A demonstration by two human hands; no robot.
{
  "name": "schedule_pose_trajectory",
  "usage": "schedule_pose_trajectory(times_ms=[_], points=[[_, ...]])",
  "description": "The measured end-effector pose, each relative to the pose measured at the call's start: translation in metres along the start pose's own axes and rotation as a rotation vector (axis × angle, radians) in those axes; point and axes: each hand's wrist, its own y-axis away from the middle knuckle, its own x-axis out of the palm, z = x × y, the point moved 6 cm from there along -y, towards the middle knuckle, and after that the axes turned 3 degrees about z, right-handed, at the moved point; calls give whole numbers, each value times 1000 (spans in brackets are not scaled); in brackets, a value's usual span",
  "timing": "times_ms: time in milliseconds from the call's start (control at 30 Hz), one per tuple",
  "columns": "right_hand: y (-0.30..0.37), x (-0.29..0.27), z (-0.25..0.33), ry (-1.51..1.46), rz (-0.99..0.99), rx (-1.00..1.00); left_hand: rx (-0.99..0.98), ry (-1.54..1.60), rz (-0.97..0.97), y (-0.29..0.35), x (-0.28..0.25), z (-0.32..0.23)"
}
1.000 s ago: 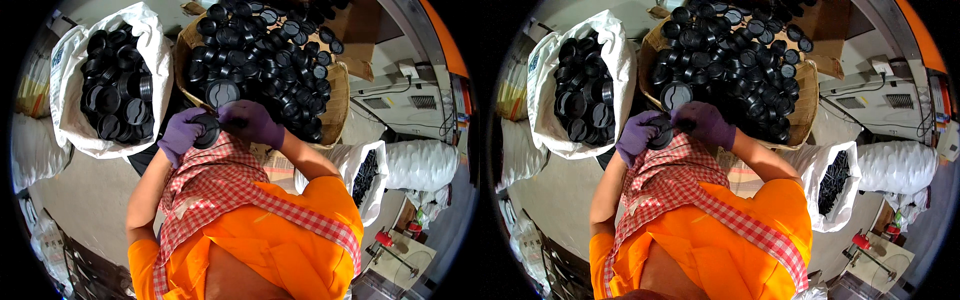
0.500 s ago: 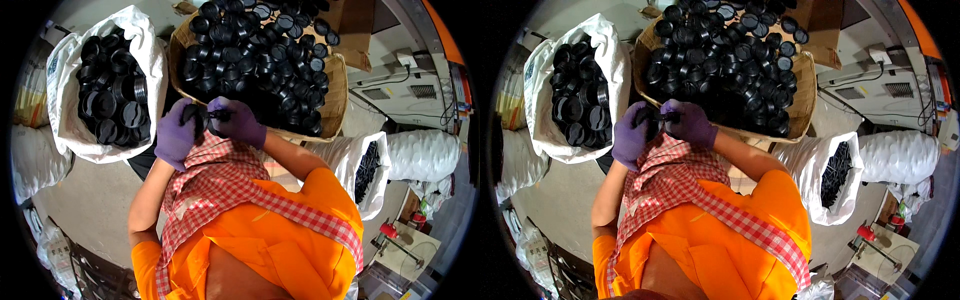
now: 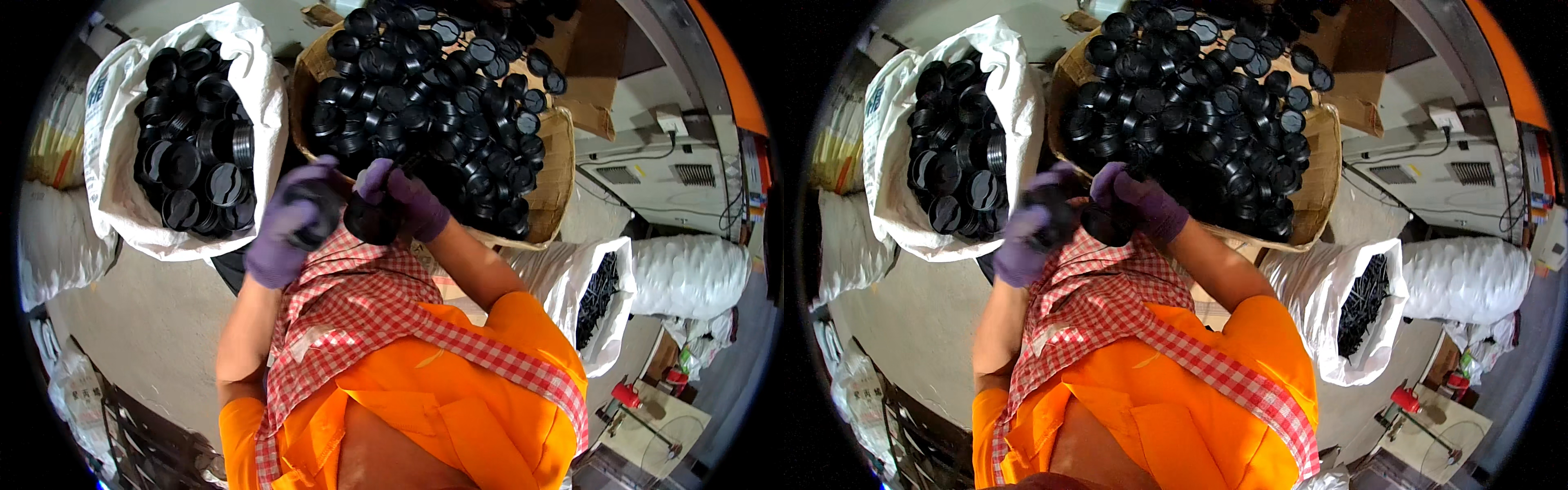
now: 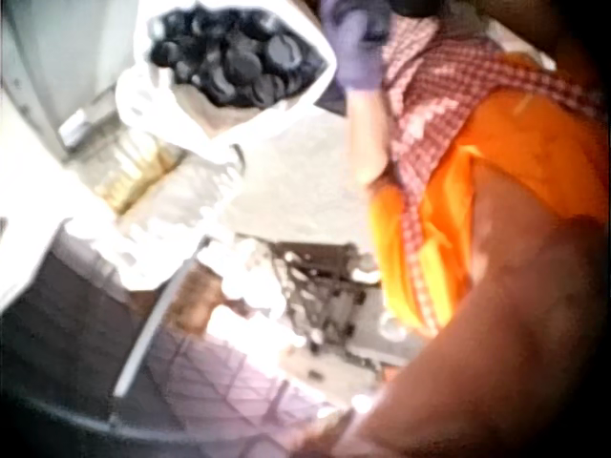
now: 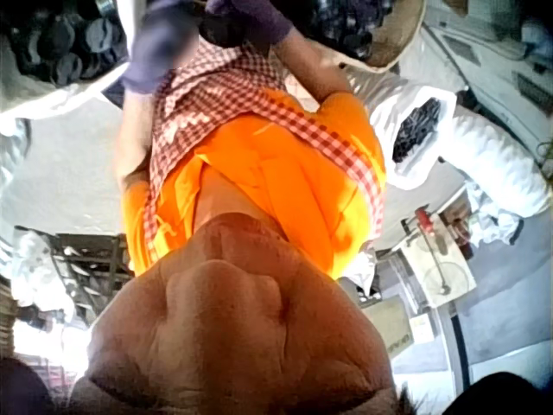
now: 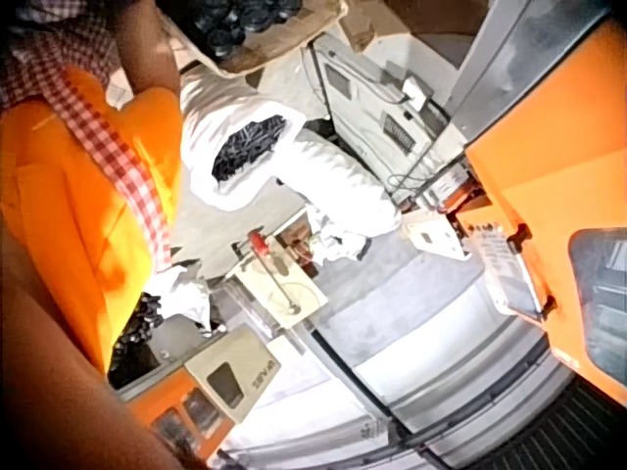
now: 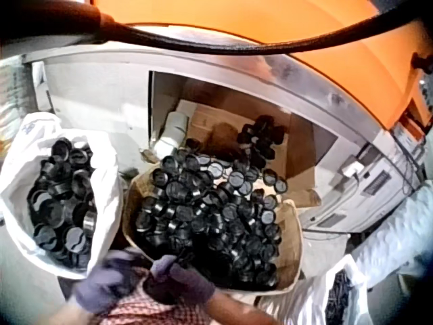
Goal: The person, wearing gloves, picks up black plastic components one by one from a box, turns them over to check them, and then places them into one of two white bags based on their type.
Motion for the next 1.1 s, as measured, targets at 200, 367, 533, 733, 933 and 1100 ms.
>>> schedule_pose_trajectory(times_ms=[200, 367, 533, 733, 933, 1100], points=[[-21, -14, 15, 797, -523, -258, 163, -790, -246, -15, 7, 13], [-43, -77, 55, 1768, -660, -550, 516, -1621, -302, 1, 64, -56], [-32, -158, 139, 2130, -1224, -116, 799, -1961, -933, 35, 9, -155], [-14, -236, 177, 2103, -1170, 402, 565, -1440, -350, 5, 23, -100], [27, -134, 79, 889, -1106, 121, -101, -820, -165, -36, -7, 23], [45, -69, -6, 1048, -699, 67, -99, 56, -221, -72, -12, 74]])
